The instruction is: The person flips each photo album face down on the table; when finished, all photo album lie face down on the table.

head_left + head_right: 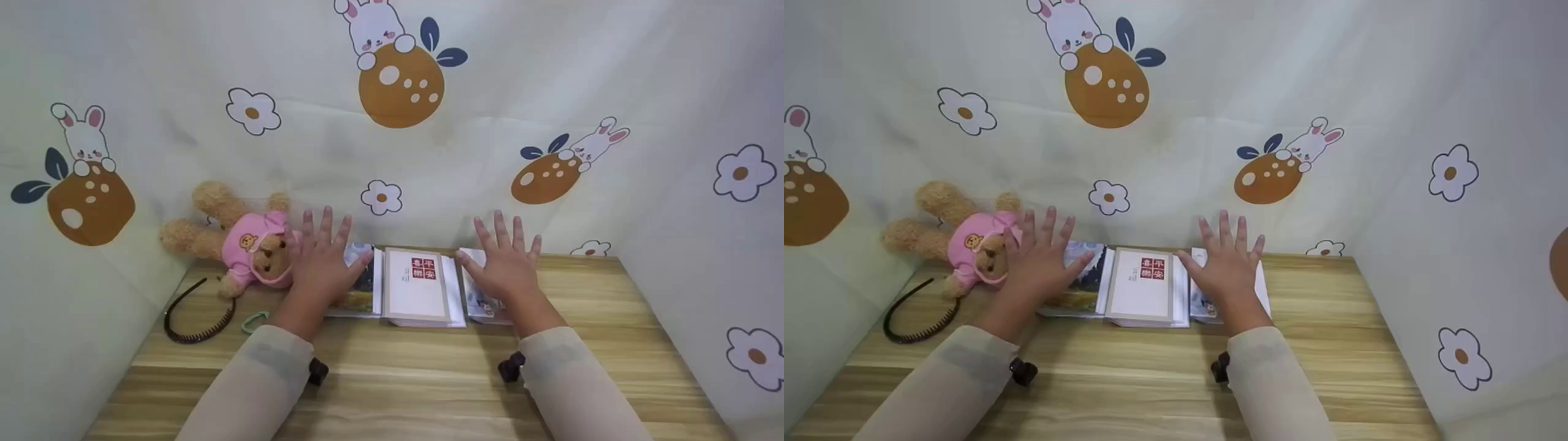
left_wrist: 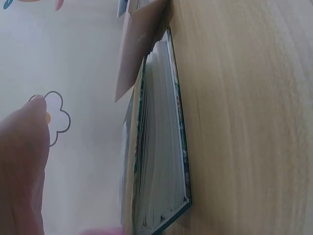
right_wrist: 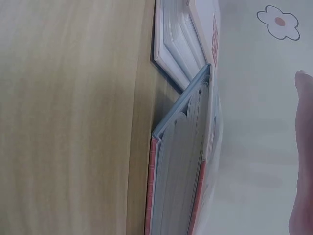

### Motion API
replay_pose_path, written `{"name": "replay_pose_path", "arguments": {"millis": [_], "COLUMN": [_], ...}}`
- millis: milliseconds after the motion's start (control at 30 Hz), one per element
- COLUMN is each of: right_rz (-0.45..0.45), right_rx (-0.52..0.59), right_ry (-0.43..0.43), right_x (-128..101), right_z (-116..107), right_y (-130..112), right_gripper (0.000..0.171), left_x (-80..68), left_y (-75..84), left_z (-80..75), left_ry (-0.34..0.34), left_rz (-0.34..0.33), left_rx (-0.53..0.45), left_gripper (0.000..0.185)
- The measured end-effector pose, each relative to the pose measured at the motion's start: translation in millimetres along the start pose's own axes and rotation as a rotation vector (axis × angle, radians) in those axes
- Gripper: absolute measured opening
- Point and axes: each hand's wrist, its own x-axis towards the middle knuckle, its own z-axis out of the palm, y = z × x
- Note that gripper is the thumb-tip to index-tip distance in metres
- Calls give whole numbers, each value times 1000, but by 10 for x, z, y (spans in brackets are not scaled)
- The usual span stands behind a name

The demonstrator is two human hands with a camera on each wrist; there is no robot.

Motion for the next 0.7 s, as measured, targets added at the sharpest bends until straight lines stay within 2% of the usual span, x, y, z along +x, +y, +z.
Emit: {"name": "replay_pose_path", "arguments": {"millis": [400, 533, 700], "right_rz": [6, 18, 43], "right_rx": [17, 43, 78], "right_ry": [-21, -27, -27], "right_x": [-47, -97, -185], "right_z": [-38, -64, -118], "right_y": [60, 130, 263], "right_gripper": [94, 93, 95], "left_x": [-26, -57, -116], "left_y": [68, 167, 364], "left_z": [-3, 14, 131], "left_ry": [-41, -39, -34], "left_rz": [-7, 0, 14], "left_rx": [-27, -65, -139], "left_gripper": [90, 91, 91]}}
